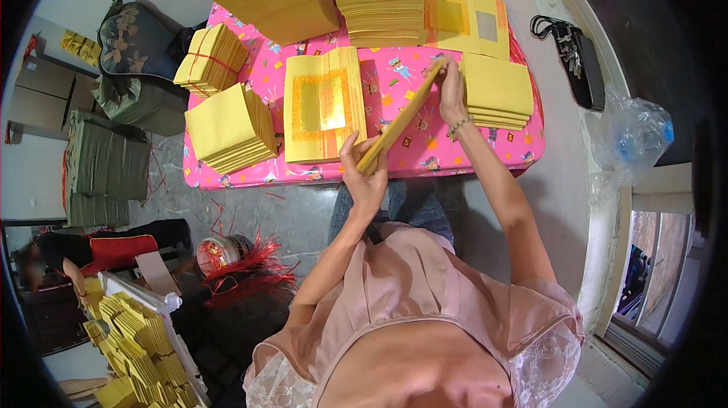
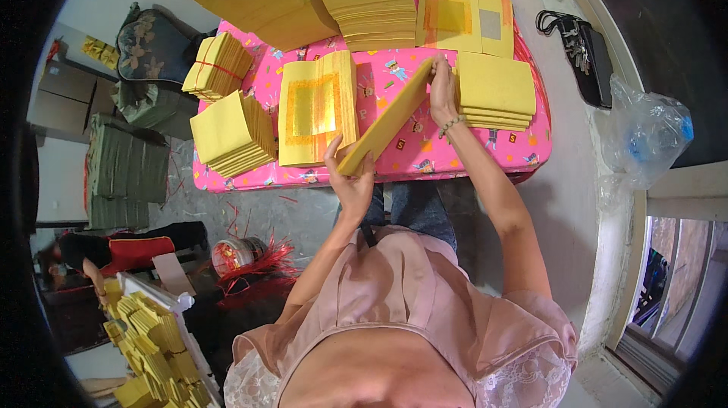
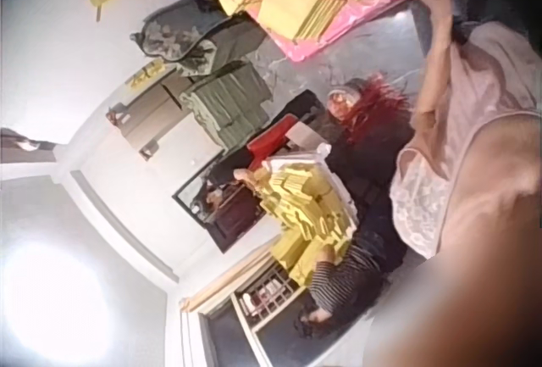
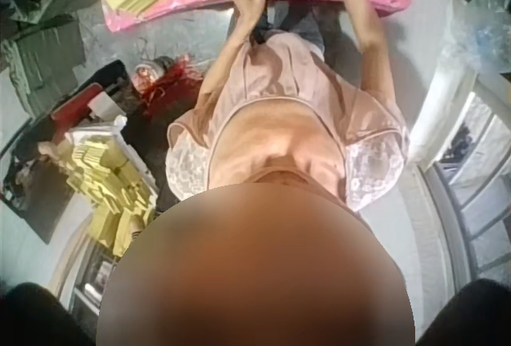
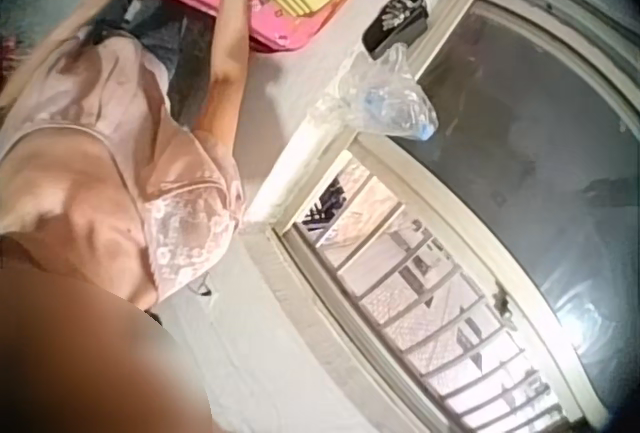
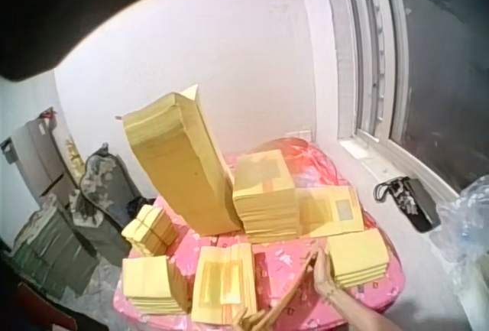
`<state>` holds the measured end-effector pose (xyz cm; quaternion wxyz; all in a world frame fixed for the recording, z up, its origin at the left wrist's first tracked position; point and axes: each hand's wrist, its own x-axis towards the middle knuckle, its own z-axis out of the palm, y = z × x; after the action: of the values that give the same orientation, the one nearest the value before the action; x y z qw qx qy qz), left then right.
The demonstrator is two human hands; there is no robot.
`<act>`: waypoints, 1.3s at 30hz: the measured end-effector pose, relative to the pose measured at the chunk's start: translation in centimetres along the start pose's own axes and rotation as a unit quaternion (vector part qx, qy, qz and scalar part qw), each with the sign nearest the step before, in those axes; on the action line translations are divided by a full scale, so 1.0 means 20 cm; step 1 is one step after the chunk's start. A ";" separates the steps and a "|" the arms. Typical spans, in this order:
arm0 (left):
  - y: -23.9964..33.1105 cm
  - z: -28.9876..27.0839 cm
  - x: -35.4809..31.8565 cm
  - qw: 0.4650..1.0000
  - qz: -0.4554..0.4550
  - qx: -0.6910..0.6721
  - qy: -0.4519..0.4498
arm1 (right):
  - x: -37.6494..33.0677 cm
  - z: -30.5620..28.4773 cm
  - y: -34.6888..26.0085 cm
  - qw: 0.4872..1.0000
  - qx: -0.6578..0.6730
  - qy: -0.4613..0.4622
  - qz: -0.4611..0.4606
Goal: The person is stacking and sorting yellow joss paper sheets on a pink table.
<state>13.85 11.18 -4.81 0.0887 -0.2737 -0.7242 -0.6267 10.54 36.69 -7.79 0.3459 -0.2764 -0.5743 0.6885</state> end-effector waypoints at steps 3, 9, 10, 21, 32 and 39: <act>0.00 0.01 -0.03 0.998 -0.038 -0.051 0.022 | -0.05 0.00 -0.02 0.998 0.030 -0.058 -0.006; 0.00 0.02 -0.02 0.997 -0.039 -0.036 0.049 | -0.05 -0.02 0.04 0.998 -0.019 -0.055 -0.001; 0.00 0.04 -0.02 0.997 -0.041 -0.035 0.048 | 0.00 -0.06 0.11 0.999 -0.028 -0.030 -0.007; -0.06 0.02 -0.03 0.998 -0.029 -0.049 0.002 | 0.03 -0.02 0.17 0.998 0.013 0.003 -0.062; 0.11 -0.05 0.19 0.918 -0.178 -0.283 -0.212 | -0.49 0.18 -0.33 0.853 0.314 -0.265 0.321; 0.08 -0.04 0.25 0.889 -0.230 -0.255 -0.302 | -0.43 0.09 -0.12 0.899 0.125 -0.406 0.105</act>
<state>10.34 11.90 -0.92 -0.3538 -0.2893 -0.5738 -0.6796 14.75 29.12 -5.28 0.0395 0.0142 -0.5417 0.8395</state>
